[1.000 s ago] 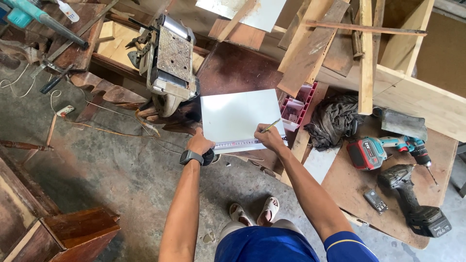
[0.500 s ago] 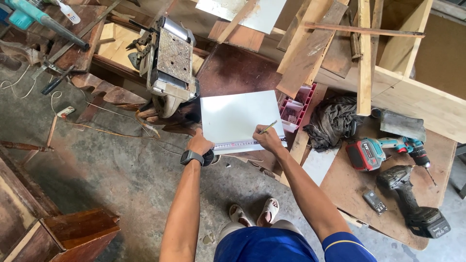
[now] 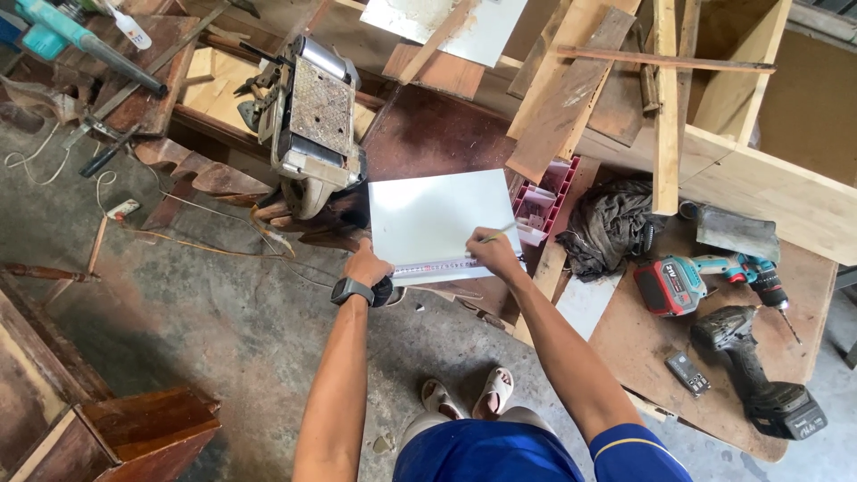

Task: Measuring and marking a white board using a tape measure and pencil in a woodworking shop.

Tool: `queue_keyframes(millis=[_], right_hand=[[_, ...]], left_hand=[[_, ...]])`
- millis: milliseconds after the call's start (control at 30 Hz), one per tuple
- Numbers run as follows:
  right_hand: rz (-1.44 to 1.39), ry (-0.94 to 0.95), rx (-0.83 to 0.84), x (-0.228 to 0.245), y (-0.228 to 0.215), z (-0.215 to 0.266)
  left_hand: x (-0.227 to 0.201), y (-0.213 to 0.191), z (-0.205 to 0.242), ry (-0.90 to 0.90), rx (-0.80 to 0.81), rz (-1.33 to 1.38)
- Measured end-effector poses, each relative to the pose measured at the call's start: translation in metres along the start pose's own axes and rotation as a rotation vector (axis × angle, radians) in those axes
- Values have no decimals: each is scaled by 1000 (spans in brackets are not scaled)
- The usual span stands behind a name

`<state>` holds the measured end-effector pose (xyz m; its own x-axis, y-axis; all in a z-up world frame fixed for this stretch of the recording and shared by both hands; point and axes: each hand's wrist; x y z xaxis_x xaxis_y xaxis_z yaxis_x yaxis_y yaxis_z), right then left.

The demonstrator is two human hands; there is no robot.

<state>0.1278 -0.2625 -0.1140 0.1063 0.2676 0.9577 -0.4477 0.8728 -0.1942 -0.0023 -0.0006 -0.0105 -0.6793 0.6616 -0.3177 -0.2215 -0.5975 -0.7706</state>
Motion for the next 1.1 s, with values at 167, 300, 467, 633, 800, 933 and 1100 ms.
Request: queue_keyframes(millis=[167, 300, 467, 633, 800, 933, 1100], right_hand=[[-371, -152, -334, 48, -29, 57], [-355, -72, -703, -6, -73, 76], [-413, -99, -985, -22, -140, 136], [-506, -218, -1176, -47, -224, 136], [-433, -104, -1082, 47, -269, 113], [-275, -27, -872, 50, -297, 66], [-403, 332, -608, 66, -292, 31]], left_hand=[[5, 1, 7, -37, -12, 16], [15, 12, -5, -83, -45, -43], [-16, -8, 45, -39, -123, -145], [-27, 32, 55, 128, -16, -126], [-50, 75, 91, 218, 298, 404], [-48, 121, 110, 238, 263, 603], [-65, 103, 116, -111, 7, 957]])
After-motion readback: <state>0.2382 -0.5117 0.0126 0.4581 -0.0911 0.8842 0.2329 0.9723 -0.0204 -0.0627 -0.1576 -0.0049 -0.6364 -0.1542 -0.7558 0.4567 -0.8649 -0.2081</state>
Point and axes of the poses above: each hand's wrist, its own z-axis away from the middle knuckle, its own y-axis out of the palm, x = y × z, and after that the axes turned 11 degrees about -z, right-handed
